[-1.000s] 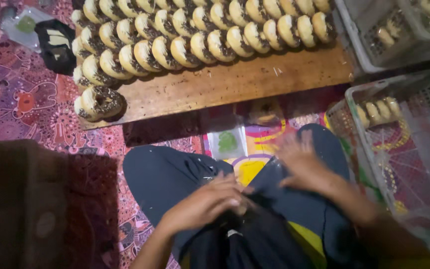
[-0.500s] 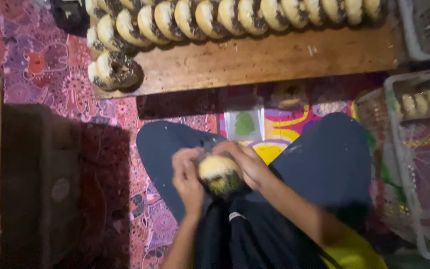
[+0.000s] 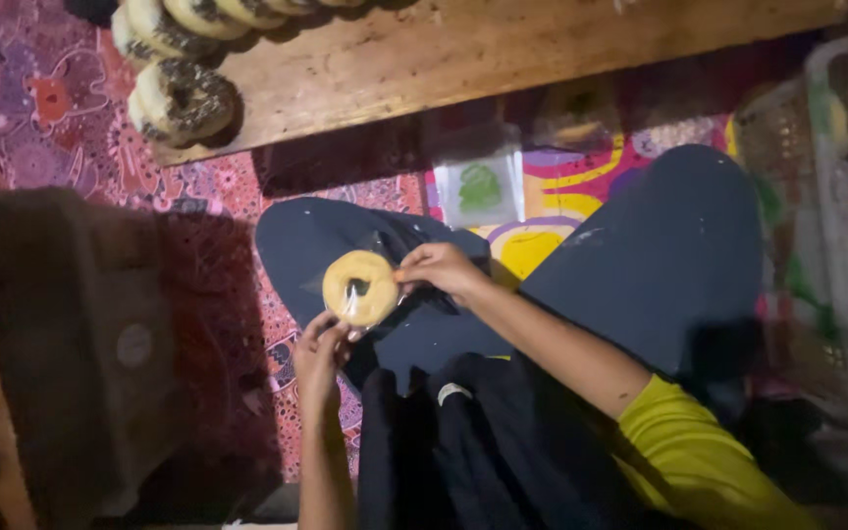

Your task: The person sits on a patterned floor mat and repeatedly picks donuts from a wooden board, places them into clear plastic bags, and sets the filled bags into a nearby crate. The task continues with the same sequence of actions.

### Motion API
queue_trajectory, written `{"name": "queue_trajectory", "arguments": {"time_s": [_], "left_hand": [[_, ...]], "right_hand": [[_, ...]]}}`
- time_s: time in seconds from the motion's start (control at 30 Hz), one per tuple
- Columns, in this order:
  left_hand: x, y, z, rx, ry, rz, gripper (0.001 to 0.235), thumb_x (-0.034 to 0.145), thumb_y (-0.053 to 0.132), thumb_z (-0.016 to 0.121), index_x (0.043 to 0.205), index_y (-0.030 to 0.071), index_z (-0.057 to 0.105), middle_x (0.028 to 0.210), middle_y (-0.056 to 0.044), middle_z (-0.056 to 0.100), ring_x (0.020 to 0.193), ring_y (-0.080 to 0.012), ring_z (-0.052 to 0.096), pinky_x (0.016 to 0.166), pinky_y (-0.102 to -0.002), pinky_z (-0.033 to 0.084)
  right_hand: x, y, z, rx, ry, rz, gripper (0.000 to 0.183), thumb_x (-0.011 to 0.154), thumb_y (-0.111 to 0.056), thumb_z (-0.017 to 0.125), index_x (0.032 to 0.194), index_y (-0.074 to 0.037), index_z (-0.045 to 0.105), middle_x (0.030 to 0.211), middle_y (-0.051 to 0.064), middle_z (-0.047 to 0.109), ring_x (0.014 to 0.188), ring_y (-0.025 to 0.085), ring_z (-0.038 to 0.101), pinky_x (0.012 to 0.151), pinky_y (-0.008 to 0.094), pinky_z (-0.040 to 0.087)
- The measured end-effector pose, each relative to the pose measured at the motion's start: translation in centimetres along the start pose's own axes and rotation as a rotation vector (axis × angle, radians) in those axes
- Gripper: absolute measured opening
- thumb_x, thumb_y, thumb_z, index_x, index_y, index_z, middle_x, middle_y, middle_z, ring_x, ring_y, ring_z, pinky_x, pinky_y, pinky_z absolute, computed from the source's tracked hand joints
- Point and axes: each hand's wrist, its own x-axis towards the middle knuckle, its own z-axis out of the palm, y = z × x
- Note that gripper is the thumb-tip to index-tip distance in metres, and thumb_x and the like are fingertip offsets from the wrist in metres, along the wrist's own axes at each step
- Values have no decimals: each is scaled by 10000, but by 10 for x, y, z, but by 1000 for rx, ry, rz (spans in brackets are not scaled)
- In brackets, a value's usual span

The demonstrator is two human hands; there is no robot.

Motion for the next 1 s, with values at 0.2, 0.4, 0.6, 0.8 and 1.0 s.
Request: {"name": "queue_trajectory", "arguments": {"time_s": [0.2, 0.4, 0.6, 0.8, 1.0], "left_hand": [[79, -8, 163, 250, -426, 172, 393, 957, 169, 691, 1304, -16, 667, 967, -83, 737, 778, -104, 653, 644, -205, 497], [201, -58, 378, 417, -443, 525, 373, 968, 239, 690, 1250, -2, 728, 1199, -183, 637, 1024, -231, 623, 899, -347, 513], [268, -99, 399, 494, -421, 43, 447, 999, 300, 595, 1111, -107, 740, 980, -169, 726, 898, -229, 628, 810, -383, 499], [128, -16, 360, 430, -591, 242, 551, 992, 244, 628, 1503, 73, 516, 1314, -128, 626, 1082, -184, 559, 908, -311, 459], [-21, 29, 396, 580, -947, 648, 486, 995, 157, 685, 1464, 73, 586, 1618, -142, 406, 1516, -288, 429, 1195, -418, 414]], "right_hand": [[-26, -32, -153, -32, 346, -151, 424, 819, -110, 827, 1204, -7, 682, 1022, 108, 745, 852, 157, 715, 680, 286, 588], [18, -84, -315, -86, 769, -353, 395, 781, -242, 877, 1060, -35, 689, 942, 76, 704, 768, 139, 637, 603, 299, 483], [87, -78, -378, -35, 579, -59, 289, 798, -294, 797, 908, -27, 793, 832, 104, 769, 719, 201, 712, 569, 322, 560], [-27, -116, -314, -86, 372, -308, 957, 735, -247, 908, 1503, -38, 375, 1386, 137, 592, 1236, 226, 604, 1047, 389, 517], [-200, -96, -318, 262, 239, -530, 1163, 651, -93, 894, 1609, -102, 234, 1478, 110, 476, 1392, 242, 480, 1142, 427, 453]]}}
